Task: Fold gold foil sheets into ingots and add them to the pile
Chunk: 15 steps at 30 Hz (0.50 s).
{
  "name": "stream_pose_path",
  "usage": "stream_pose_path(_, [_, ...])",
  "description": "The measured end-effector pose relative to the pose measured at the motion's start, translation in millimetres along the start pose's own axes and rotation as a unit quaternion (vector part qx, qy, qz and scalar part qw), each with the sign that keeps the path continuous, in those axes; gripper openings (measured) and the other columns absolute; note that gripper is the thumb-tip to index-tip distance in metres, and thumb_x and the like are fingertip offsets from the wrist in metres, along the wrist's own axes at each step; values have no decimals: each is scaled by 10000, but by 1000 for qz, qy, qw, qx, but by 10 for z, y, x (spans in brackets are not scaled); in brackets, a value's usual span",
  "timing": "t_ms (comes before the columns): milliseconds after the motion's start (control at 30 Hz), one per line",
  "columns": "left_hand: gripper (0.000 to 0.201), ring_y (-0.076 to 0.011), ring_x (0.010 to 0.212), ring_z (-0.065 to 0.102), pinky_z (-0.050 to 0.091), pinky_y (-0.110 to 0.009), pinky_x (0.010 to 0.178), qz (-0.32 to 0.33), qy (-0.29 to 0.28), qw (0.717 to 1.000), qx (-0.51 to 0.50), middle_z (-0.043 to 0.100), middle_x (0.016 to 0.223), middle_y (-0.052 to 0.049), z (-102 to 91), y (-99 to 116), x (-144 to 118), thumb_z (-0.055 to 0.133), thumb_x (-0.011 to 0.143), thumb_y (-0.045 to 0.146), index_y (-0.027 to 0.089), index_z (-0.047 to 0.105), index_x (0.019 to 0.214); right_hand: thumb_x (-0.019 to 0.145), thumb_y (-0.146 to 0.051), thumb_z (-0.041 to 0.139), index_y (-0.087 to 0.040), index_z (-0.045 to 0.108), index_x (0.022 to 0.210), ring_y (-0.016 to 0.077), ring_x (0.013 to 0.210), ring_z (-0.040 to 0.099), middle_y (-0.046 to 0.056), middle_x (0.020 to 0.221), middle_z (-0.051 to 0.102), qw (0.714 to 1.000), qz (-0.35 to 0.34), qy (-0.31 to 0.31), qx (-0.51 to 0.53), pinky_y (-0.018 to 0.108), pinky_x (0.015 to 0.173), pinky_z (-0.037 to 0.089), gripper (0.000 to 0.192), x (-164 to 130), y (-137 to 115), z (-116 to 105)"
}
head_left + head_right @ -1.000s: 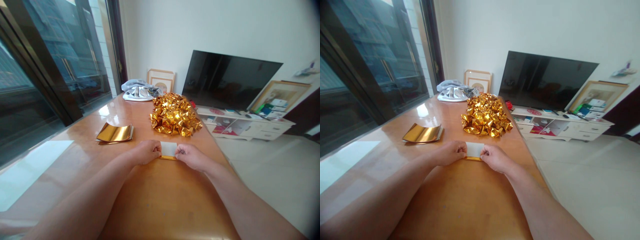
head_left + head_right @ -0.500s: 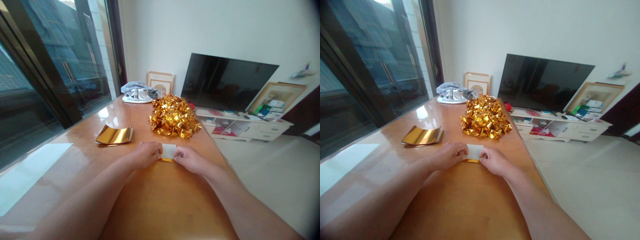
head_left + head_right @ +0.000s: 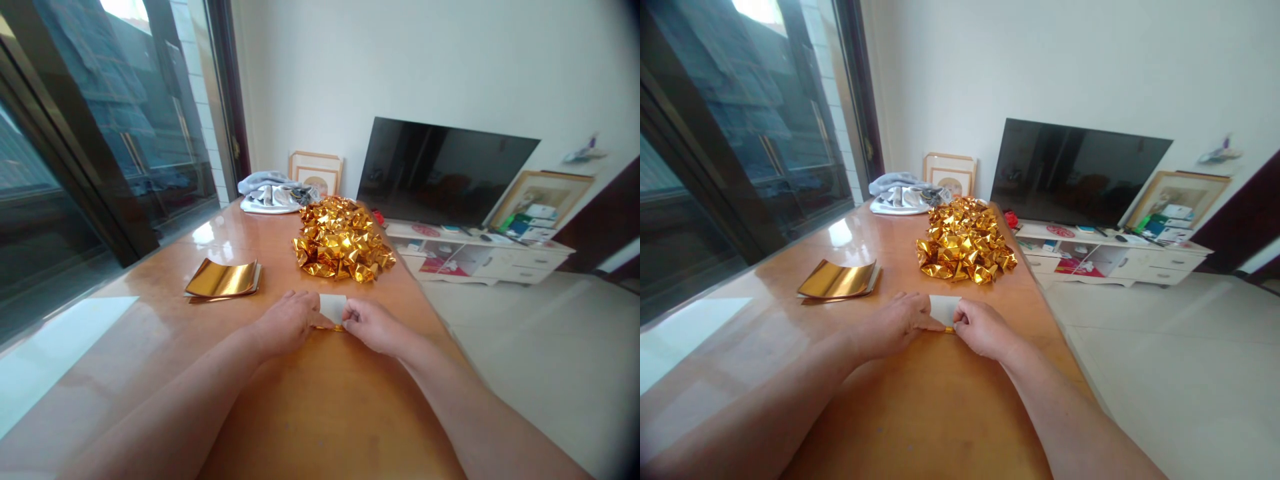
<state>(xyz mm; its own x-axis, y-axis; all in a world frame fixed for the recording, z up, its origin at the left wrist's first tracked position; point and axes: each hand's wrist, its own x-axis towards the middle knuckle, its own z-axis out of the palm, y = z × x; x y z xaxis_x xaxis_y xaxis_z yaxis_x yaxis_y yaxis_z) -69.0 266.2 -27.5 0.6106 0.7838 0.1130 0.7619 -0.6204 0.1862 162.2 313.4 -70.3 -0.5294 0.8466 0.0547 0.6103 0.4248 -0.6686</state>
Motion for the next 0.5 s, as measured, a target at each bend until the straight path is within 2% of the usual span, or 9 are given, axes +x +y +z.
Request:
stream_pose_path(267, [347,-236,855,510,354,-351,772,30,-10,997,73,579,914,-72,-27,65,1,519,930,207,367,726,1157,771,-126,602,-202,612,803,156,725,574,-6,808,682,1000,-11,7,-28,227,636,363,83,-13,-54,-6])
stream_pose_path(400, [308,-248,933,529,389,-348,807,29,-11,998,51,596,969,-85,-20,125,5,488,955,220,307,726,1131,770,-124,611,-203,626,816,160,730,572,1,825,689,1000,-5,10,-27,228,632,356,92,-17,-69,-7])
stream_pose_path(500, [277,-242,937,546,411,-323,775,26,-14,999,33,607,998,-89,-6,174,-2,449,973,208,240,718,1032,776,-126,608,-204,628,817,158,714,563,2,803,681,999,3,10,-39,228,620,346,89,-23,-77,-9])
